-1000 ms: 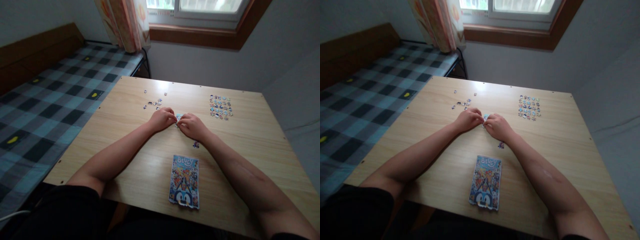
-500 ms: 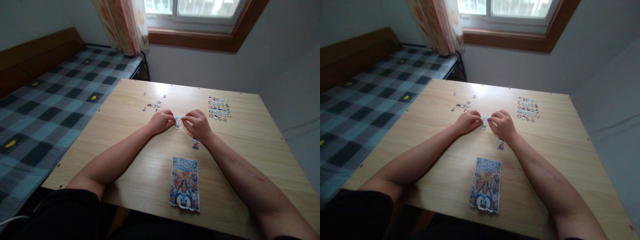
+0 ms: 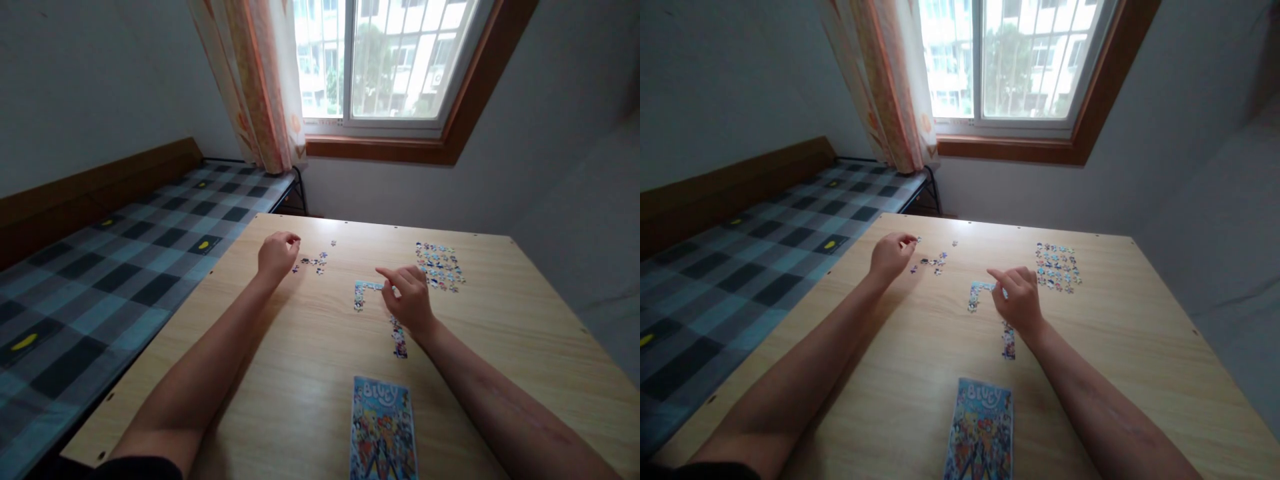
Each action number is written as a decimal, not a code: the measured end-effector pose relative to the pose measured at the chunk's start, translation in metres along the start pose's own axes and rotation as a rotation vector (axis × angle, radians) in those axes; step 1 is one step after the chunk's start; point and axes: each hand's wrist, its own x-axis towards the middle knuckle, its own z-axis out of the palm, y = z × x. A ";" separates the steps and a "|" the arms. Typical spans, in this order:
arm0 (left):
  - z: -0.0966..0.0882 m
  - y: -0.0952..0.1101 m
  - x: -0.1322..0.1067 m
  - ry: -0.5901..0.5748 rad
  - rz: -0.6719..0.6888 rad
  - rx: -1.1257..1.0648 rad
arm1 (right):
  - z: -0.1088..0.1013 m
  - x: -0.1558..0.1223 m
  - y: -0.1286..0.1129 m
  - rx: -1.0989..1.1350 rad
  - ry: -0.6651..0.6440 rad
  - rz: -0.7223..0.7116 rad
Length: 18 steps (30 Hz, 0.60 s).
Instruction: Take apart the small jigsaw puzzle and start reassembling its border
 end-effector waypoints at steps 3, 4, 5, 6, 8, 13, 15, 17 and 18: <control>0.006 -0.012 0.010 -0.121 -0.035 0.042 | 0.001 -0.001 0.000 0.022 0.024 -0.001; 0.009 -0.014 0.013 -0.134 -0.043 0.052 | 0.001 -0.001 0.001 0.029 0.035 0.002; 0.011 -0.015 0.017 -0.137 -0.051 0.058 | 0.002 -0.001 0.001 0.035 0.047 0.008; 0.013 -0.015 0.020 -0.132 -0.062 0.060 | 0.002 -0.001 0.001 0.039 0.057 0.013; 0.016 -0.015 0.028 -0.117 -0.087 0.063 | 0.002 0.000 0.001 0.051 0.068 0.015; 0.024 -0.017 0.047 -0.092 -0.140 0.105 | 0.000 0.003 -0.004 0.118 0.056 -0.008; 0.030 -0.015 0.052 -0.104 -0.138 0.141 | 0.000 0.003 -0.005 0.128 0.058 -0.003; 0.037 -0.010 0.055 -0.152 -0.071 0.167 | 0.001 0.003 -0.005 0.124 0.057 0.006; 0.042 -0.006 0.056 -0.189 -0.009 0.169 | 0.001 0.002 -0.005 0.121 0.058 0.010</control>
